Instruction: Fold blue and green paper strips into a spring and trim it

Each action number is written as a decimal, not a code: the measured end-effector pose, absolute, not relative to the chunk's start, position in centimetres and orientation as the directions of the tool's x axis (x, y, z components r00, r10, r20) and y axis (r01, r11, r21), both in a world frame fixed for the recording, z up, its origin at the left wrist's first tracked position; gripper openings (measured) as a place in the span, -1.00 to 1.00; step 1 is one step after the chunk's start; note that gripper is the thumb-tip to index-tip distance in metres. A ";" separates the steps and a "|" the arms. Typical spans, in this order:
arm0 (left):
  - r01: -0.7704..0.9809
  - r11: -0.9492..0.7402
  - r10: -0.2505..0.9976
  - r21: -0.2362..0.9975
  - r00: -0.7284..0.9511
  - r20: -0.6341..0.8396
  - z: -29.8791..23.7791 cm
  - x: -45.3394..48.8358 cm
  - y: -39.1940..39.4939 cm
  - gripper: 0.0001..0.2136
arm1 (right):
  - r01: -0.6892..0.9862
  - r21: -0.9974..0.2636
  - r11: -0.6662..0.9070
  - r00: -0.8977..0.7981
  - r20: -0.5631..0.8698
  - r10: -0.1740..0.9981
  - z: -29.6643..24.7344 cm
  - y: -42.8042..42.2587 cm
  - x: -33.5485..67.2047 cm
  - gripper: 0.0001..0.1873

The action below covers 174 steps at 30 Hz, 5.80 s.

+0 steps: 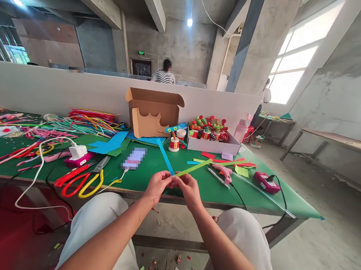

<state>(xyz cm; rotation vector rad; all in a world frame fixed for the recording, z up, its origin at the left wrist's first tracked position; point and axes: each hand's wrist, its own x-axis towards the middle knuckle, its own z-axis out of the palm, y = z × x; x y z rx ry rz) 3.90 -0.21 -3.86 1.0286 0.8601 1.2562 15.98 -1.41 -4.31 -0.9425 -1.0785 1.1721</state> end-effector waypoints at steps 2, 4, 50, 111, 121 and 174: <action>-0.290 -0.018 0.991 0.957 0.121 0.055 -4.0 3.9 -0.1 -0.70 | -0.233 -0.961 0.149 0.054 0.140 0.989 -4.6 -1.3 16.0 -0.73; -0.265 -0.031 0.992 0.964 0.107 0.061 -4.1 3.9 0.0 -0.71 | -0.243 -0.956 0.164 0.088 0.146 0.985 -4.7 -1.2 16.0 -0.74; -0.383 0.025 0.997 0.923 0.072 0.003 -3.1 4.2 -0.5 -0.65 | -0.517 -0.856 -0.014 -0.022 -0.003 1.000 -4.3 -1.5 16.1 -0.64; -0.045 -0.176 0.984 0.983 0.025 0.177 -4.3 3.9 0.7 -0.75 | -0.334 -0.936 0.114 0.084 0.091 0.992 -3.8 -1.4 16.1 -0.71; -0.181 -0.124 0.990 0.976 0.049 0.135 -4.2 4.0 0.5 -0.76 | -0.403 -0.906 0.129 0.119 0.088 0.989 -4.2 -1.5 15.8 -0.76; -0.387 -0.027 0.994 0.922 0.085 0.064 -3.4 4.2 -0.2 -0.73 | -0.641 -0.765 -0.059 -0.109 0.016 0.994 -3.8 -1.5 16.3 -0.64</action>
